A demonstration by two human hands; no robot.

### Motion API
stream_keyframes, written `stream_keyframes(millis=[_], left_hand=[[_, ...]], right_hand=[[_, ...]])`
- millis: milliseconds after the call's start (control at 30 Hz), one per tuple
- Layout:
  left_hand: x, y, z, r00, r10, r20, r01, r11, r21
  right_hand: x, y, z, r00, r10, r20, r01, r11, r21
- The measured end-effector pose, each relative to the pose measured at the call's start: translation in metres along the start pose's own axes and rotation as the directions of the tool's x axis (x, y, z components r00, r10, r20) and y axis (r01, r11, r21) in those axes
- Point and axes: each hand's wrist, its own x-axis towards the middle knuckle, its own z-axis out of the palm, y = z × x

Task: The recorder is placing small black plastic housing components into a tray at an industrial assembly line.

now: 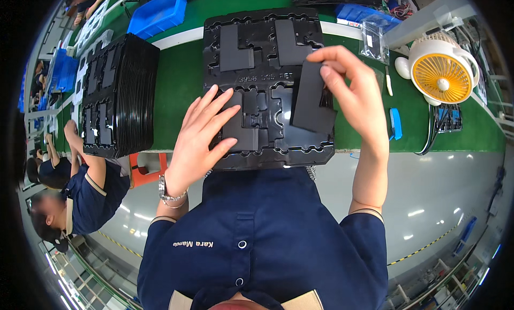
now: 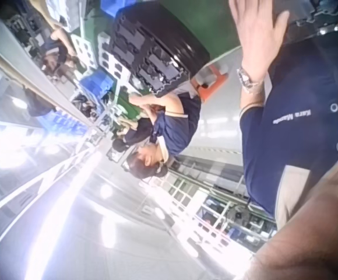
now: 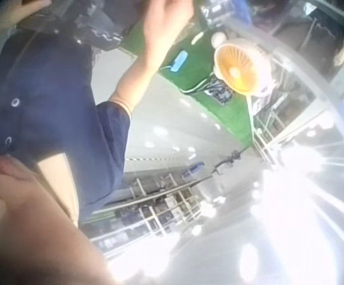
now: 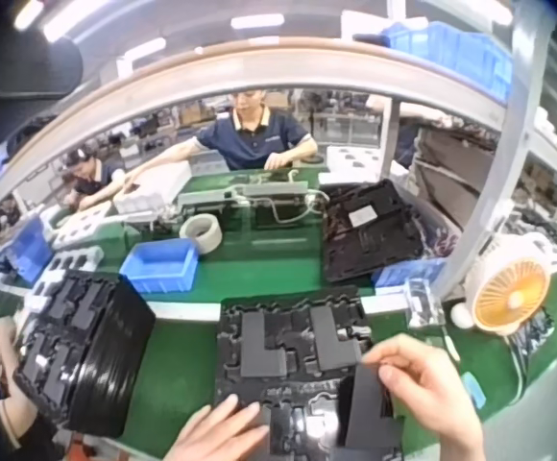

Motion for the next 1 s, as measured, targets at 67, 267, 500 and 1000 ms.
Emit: stream_keyframes(millis=[67, 267, 500, 1000], left_hand=[[-0.003, 0.004, 0.003, 1.0, -0.024, 0.019, 0.024, 0.999, 0.035], [-0.009, 0.002, 0.011, 0.957, -0.176, -0.23, 0.176, 0.984, -0.02], [-0.013, -0.004, 0.021, 0.924, -0.282, -0.257, 0.295, 0.955, 0.013], [-0.053, -0.038, -0.09, 0.776, -0.593, -0.215, 0.098, 0.451, -0.887]], right_hand=[[-0.007, 0.006, 0.003, 0.997, 0.029, 0.068, -0.025, 0.998, -0.064], [-0.013, 0.014, 0.015, 0.957, -0.289, -0.001, 0.265, 0.878, -0.399], [-0.028, 0.03, 0.034, 0.925, -0.333, -0.185, 0.213, 0.855, -0.472], [-0.011, -0.02, 0.026, 0.859, -0.4, -0.319, 0.335, 0.911, -0.24]])
